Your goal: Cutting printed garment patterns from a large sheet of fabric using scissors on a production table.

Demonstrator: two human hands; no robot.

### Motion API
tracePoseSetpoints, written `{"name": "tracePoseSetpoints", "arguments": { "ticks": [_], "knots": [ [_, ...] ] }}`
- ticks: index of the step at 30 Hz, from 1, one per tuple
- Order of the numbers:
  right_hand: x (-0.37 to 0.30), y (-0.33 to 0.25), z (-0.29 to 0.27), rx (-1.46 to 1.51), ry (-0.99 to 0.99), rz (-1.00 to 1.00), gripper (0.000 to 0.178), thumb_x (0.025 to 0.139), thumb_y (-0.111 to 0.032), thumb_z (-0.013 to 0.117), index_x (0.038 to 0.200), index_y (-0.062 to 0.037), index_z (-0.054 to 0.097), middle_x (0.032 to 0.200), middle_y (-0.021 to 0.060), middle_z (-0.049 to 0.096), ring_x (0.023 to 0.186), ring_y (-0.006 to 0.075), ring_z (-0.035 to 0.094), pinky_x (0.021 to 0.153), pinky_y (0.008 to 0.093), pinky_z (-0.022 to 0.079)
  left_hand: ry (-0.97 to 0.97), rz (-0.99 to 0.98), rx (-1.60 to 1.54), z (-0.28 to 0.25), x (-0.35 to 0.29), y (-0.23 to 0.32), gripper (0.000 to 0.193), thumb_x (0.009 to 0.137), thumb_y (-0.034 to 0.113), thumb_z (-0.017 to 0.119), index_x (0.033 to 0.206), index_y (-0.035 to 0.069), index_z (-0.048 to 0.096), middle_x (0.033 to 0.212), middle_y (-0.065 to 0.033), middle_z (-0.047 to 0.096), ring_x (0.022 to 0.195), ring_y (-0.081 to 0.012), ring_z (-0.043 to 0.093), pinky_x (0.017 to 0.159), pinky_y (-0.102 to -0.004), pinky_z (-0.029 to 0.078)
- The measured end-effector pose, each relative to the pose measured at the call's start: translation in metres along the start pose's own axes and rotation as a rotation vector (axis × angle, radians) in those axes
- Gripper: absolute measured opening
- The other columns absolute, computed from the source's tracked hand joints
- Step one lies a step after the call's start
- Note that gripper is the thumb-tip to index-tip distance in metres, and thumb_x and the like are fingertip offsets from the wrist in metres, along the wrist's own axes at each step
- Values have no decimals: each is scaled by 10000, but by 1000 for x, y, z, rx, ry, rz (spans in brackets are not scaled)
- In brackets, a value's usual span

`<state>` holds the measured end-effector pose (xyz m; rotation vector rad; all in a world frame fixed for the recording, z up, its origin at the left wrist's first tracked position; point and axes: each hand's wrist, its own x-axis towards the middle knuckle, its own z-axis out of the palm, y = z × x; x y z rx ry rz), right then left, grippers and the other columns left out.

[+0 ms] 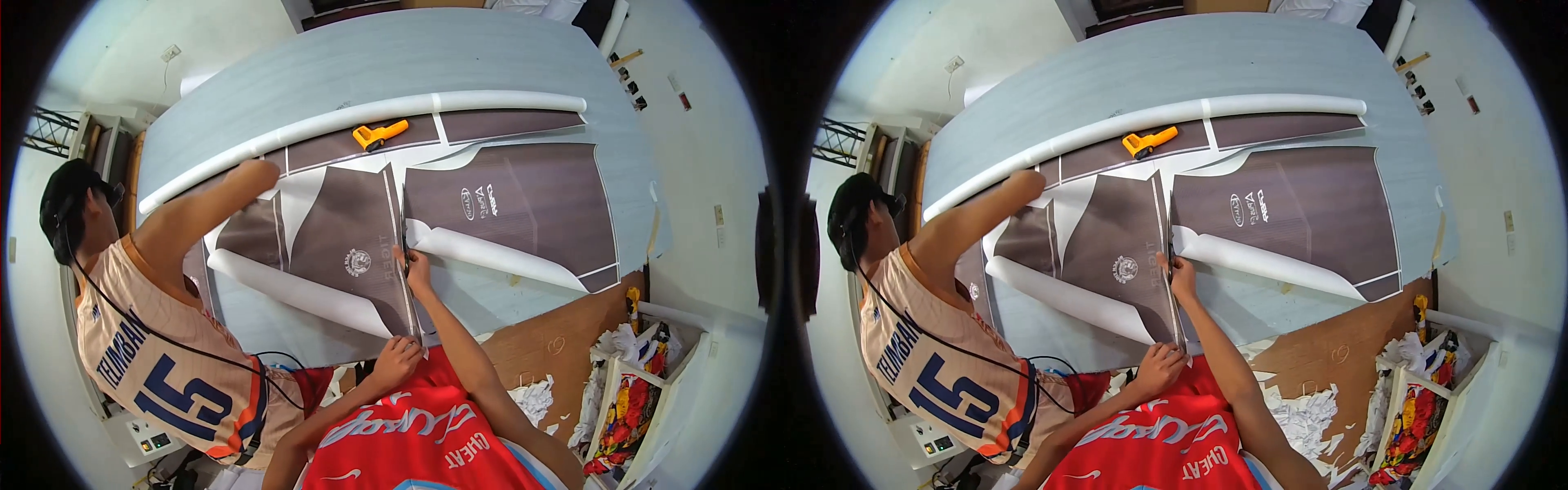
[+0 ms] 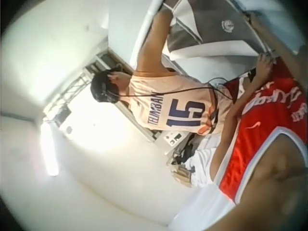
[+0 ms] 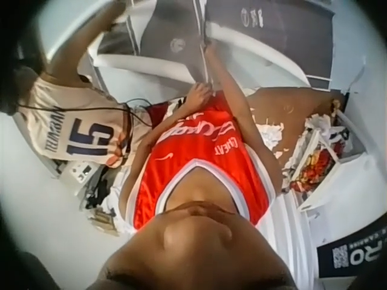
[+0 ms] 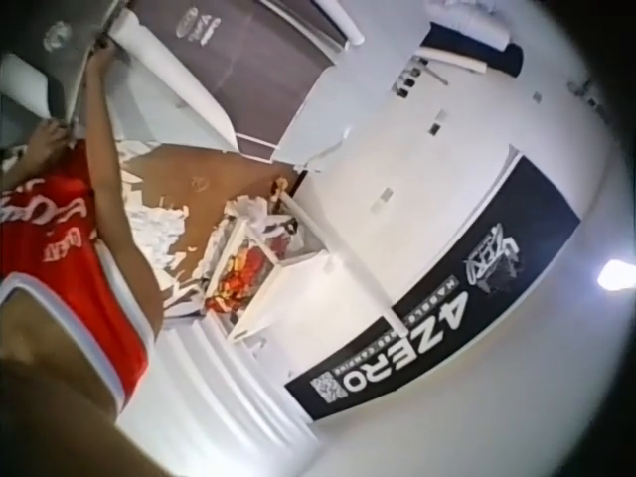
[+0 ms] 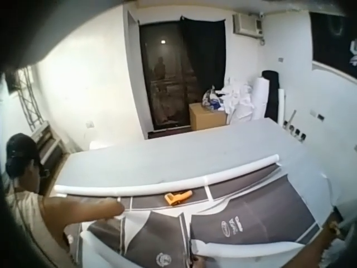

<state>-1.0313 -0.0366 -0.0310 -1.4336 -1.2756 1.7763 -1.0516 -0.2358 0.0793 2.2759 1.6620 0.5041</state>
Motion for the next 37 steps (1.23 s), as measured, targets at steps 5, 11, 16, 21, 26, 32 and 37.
{"name": "tracePoseSetpoints", "arguments": {
  "ticks": [5,11,16,21,26,32,37],
  "knots": [
    [23,9,11,4,97,-54,602,813,-542,707,559,-62,450,545,-31,410,545,84,361,510,304,298,-31,13,-28,-3,5,-3,308,741,159,663,1039,80,664,1004,-23,602,1043,-204,532,884,-373,409],
    [38,-6,13,-4,102,-61,603,809,-538,712,554,-49,466,530,-15,431,539,93,375,511,311,307,-37,14,-60,-1,6,-10,344,732,157,672,1065,73,660,1007,-22,602,1040,-206,533,885,-373,409],
    [42,-19,16,10,92,-55,575,842,-540,683,577,-88,445,579,-67,382,573,68,325,517,288,271,-45,15,-52,-1,5,-9,342,731,150,669,1065,76,661,1007,-25,603,1044,-209,534,888,-377,405],
    [47,-11,9,-110,156,-109,579,836,-493,708,566,-55,441,556,-39,382,565,90,327,510,311,283,-23,27,-51,-1,6,-6,328,735,151,663,1055,82,663,1004,-27,601,1044,-214,533,890,-381,402],
    [30,-22,7,-202,134,-118,574,832,-447,726,560,-30,440,537,-16,395,556,110,333,501,331,286,-46,49,-58,3,-4,-3,313,753,162,600,1047,56,613,984,-65,570,1052,-236,521,918,-376,399],
    [9,-8,-8,-199,69,-88,599,805,-502,730,563,-19,469,522,8,429,533,124,401,510,329,341,-48,63,-4,12,-12,-3,218,761,168,623,961,80,623,944,-59,570,1002,-226,533,898,-377,401],
    [-43,1,-58,-619,-90,-123,546,773,-572,725,662,-57,583,608,52,612,513,174,521,537,329,449,-77,-29,56,22,-17,-6,251,761,187,633,994,94,628,969,-73,578,990,-217,530,901,-381,395]
  ]
}}
